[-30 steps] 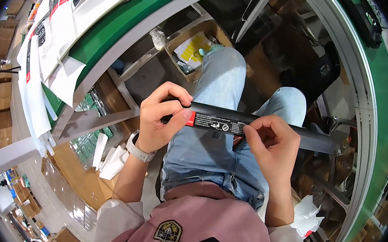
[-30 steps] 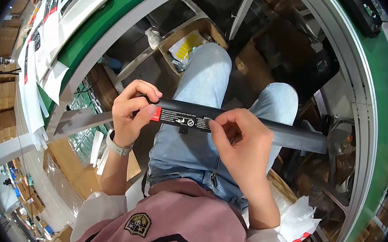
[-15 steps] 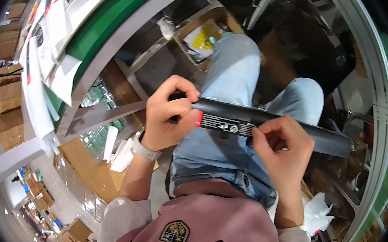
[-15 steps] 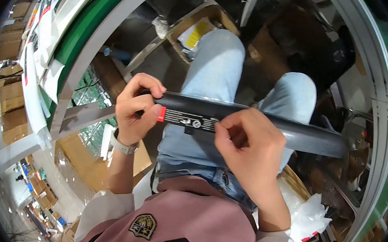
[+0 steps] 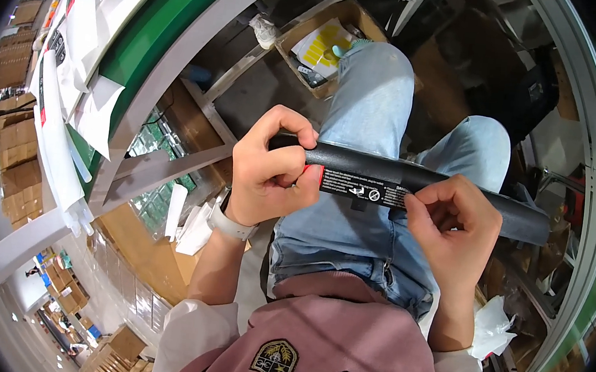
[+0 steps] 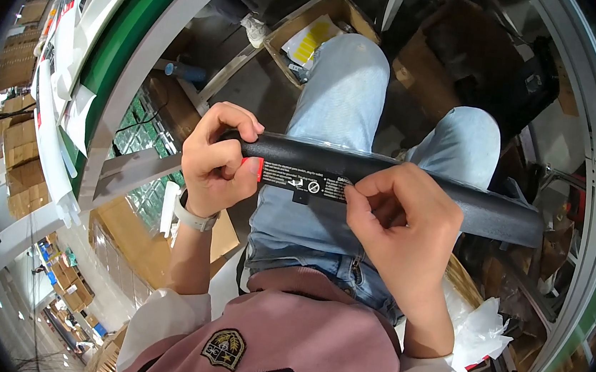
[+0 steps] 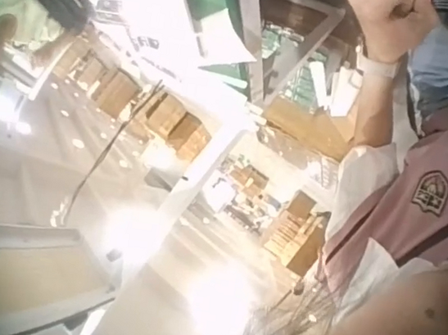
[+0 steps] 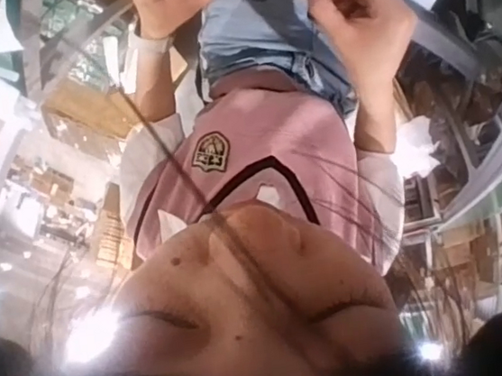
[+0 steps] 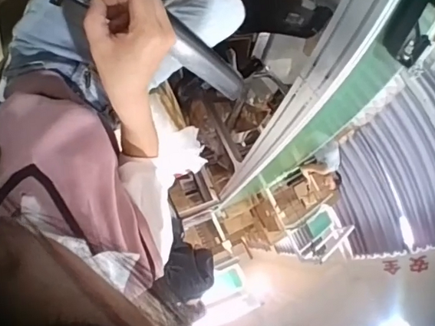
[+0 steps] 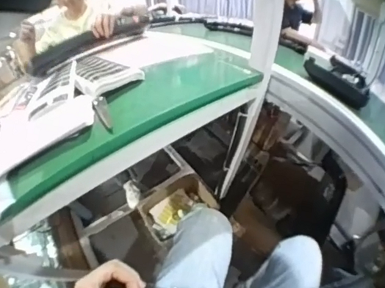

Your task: Manually applying identification and warning labels to manufactured plastic components on an assembly line.

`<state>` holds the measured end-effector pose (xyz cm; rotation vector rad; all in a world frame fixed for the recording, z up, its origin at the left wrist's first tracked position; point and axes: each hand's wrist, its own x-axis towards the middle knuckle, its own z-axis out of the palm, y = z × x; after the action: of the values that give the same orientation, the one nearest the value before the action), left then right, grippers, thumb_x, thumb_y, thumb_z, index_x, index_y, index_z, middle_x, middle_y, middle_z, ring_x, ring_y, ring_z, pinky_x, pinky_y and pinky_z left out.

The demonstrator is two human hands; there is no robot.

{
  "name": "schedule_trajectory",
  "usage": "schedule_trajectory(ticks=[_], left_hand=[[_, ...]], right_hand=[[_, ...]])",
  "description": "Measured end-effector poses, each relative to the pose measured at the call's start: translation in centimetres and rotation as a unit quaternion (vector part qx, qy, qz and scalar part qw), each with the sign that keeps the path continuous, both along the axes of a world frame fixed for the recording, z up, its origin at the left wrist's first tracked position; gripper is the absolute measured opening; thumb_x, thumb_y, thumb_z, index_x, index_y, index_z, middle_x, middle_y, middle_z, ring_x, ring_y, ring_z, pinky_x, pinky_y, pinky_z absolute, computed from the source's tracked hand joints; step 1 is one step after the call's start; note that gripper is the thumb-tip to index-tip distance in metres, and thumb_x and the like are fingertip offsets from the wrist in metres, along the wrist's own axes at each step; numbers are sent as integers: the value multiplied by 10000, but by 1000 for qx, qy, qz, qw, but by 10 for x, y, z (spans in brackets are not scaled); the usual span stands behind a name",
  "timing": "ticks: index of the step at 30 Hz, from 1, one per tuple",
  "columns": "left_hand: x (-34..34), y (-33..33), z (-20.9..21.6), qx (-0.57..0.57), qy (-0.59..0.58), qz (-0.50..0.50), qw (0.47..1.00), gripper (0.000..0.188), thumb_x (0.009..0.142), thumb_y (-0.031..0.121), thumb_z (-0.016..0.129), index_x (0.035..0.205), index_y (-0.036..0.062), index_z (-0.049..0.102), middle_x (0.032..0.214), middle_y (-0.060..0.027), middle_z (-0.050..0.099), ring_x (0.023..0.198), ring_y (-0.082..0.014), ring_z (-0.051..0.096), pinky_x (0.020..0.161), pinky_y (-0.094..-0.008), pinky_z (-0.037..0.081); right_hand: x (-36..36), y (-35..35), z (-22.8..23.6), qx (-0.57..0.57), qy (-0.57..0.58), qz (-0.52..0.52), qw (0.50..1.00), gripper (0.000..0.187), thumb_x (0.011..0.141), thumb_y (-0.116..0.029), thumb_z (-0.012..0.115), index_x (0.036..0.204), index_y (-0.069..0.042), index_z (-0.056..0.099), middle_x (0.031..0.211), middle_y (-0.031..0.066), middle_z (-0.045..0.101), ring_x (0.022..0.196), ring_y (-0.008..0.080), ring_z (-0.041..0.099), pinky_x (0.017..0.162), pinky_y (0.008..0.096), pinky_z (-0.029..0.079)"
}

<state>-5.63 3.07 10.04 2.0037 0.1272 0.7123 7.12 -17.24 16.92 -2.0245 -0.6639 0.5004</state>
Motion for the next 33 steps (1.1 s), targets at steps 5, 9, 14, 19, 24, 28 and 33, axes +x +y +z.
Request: schedule_trajectory(ticks=[5,9,14,19,24,28,33], left_hand=[[-8,8,1,-98,51,-5,994,401,644,-10,750,556,75,368,936,-131,598,744,-148,558,635,-242,443],[-9,9,0,-133,61,-6,989,384,670,9,771,601,76,399,962,-134,607,812,-166,577,717,-252,461],[-9,9,-3,-139,55,-3,989,403,687,17,783,623,81,390,969,-133,605,842,-174,594,741,-269,480],[-8,8,-2,-145,52,-3,988,406,685,6,777,622,81,383,965,-136,603,863,-189,606,762,-287,494],[-10,6,-3,-142,48,-7,989,401,684,5,769,619,82,381,962,-133,600,865,-190,603,767,-289,493],[-10,7,-5,-136,39,3,990,383,689,12,762,617,75,391,948,-123,591,847,-177,585,755,-280,479],[6,8,-3,-135,37,6,990,339,744,66,742,633,55,422,948,-115,585,801,-157,543,712,-253,434]], right_hand=[[1,-2,-1,4,12,2,1000,124,756,16,754,738,2,632,665,18,580,504,54,522,466,199,389],[0,0,-3,0,6,-5,1000,151,740,-7,761,712,-8,613,657,-22,564,521,-1,472,470,155,327],[2,0,-5,10,-12,17,1000,129,737,12,745,726,-4,617,669,18,579,503,57,521,456,198,376],[2,0,-3,2,-16,31,999,118,731,37,733,746,-1,623,690,46,595,499,94,556,449,227,412],[0,0,-3,-41,-118,77,989,225,733,-62,774,729,-34,550,699,56,611,485,210,588,444,304,439],[13,0,22,-249,-277,50,927,474,625,-274,884,668,-52,468,573,62,521,447,269,502,446,377,386],[-11,27,-2,-72,-340,282,894,543,738,-240,713,1245,-75,614,1232,68,599,1152,287,567,912,493,448]])
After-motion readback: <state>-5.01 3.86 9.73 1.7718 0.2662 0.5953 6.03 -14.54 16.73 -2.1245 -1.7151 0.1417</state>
